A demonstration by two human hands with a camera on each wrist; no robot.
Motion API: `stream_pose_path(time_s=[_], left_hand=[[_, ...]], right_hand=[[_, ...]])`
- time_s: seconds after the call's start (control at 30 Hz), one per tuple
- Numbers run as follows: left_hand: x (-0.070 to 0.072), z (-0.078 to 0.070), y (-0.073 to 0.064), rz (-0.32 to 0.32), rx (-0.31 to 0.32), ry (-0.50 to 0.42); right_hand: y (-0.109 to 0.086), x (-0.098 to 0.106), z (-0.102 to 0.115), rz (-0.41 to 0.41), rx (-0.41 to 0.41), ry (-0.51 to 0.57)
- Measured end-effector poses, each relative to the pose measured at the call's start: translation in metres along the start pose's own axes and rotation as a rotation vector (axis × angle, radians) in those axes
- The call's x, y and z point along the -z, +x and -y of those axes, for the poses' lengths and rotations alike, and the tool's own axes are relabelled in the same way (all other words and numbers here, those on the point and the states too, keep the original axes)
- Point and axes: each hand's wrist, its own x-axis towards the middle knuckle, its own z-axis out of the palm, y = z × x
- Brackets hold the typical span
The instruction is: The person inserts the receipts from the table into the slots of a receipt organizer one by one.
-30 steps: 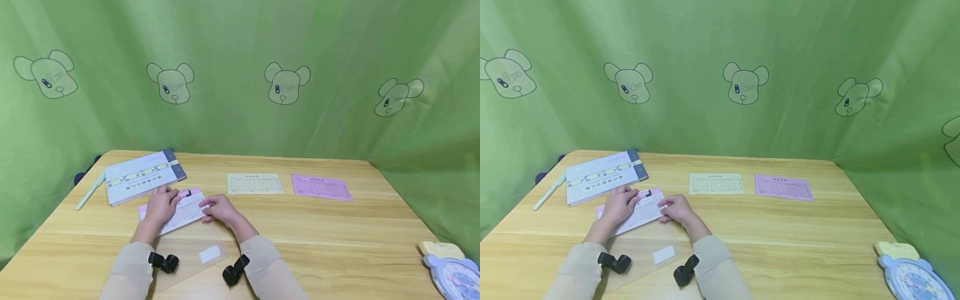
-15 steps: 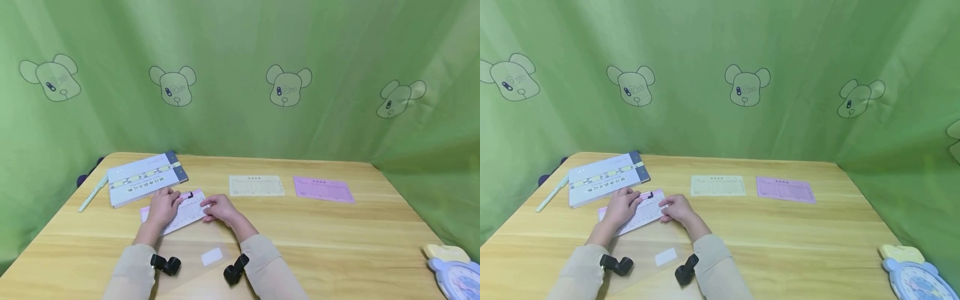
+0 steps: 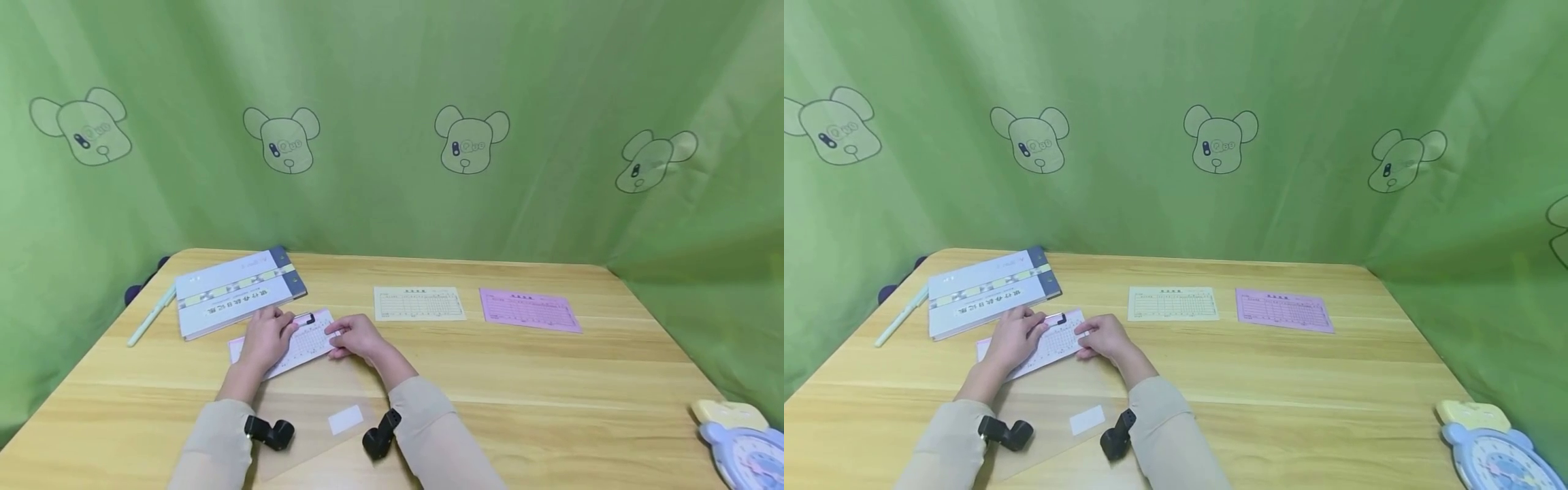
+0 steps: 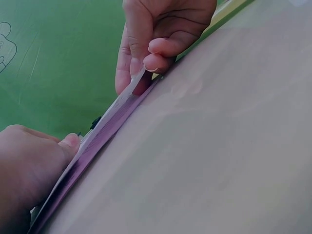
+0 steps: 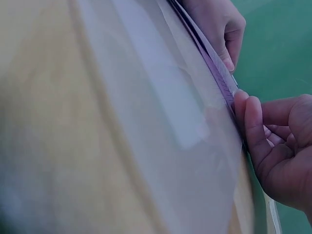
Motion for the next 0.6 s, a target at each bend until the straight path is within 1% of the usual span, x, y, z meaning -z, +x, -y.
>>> stream_pose_path(time_s=[0.37, 0.6], left_hand=[[0.0020, 0.0008, 0.0004, 0.006, 0.014, 0.017], [0.0016, 0.0008, 0.0005, 0.029, 0.027, 0.017]], right_hand=[[0.0033, -0.0030, 0.0029, -0.005, -0.009, -0.006], [0.0051, -0.0029, 0.0017, -0.008, -0.013, -0.004]])
